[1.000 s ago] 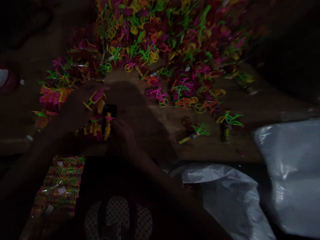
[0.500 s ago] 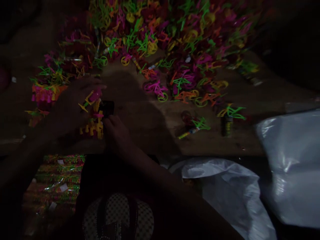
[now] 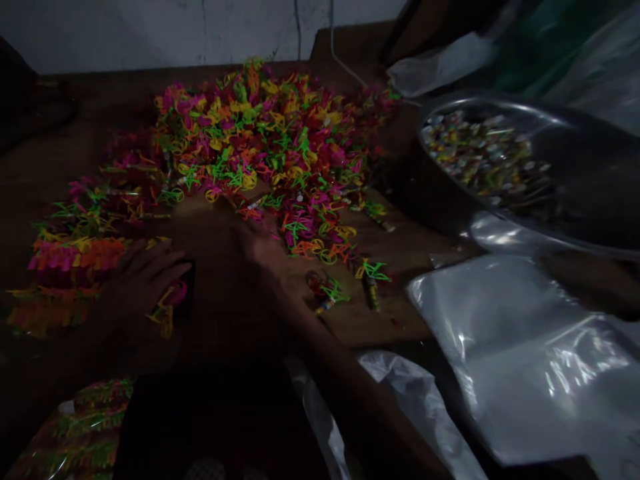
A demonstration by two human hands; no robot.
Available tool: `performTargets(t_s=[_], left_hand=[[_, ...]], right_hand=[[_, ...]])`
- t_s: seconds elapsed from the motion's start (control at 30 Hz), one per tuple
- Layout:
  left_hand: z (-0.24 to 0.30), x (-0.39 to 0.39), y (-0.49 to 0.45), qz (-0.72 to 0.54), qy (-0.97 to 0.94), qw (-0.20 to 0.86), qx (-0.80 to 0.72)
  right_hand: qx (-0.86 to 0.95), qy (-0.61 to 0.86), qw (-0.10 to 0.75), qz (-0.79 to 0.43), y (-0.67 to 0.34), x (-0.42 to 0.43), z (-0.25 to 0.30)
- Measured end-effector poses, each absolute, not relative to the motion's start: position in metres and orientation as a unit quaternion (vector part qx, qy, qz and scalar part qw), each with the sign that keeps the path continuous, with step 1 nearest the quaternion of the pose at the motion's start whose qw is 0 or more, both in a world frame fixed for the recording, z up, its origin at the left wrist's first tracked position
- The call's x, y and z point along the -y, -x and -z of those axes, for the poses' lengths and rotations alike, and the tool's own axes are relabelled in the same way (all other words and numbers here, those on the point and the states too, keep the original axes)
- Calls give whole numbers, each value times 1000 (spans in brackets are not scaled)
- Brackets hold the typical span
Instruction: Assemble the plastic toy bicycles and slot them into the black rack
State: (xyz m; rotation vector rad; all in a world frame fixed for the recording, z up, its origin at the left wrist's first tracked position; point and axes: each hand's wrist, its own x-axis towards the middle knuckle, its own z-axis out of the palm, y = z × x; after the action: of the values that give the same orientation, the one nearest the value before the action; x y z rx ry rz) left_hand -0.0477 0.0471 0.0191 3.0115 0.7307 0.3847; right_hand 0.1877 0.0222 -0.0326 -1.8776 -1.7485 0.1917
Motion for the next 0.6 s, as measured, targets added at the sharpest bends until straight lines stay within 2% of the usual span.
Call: performTargets(t_s=[0.17,0.3,0.43,0.6], left_hand=[[-16,-49,52,-98,-966,-6,-239],[-15,-55,59,-83,-966,-5,-244],[-17,-60,62,-82,-965,4,-248],[-28,-56,58,-63,-966,32,-247]], right_hand=[[628,756,184,14,-216,-94,32],[607,779,155,38,-207,-118,38],[607,782,131,40,-209,-94,29],[640,749,155,74,-202,-21,23]])
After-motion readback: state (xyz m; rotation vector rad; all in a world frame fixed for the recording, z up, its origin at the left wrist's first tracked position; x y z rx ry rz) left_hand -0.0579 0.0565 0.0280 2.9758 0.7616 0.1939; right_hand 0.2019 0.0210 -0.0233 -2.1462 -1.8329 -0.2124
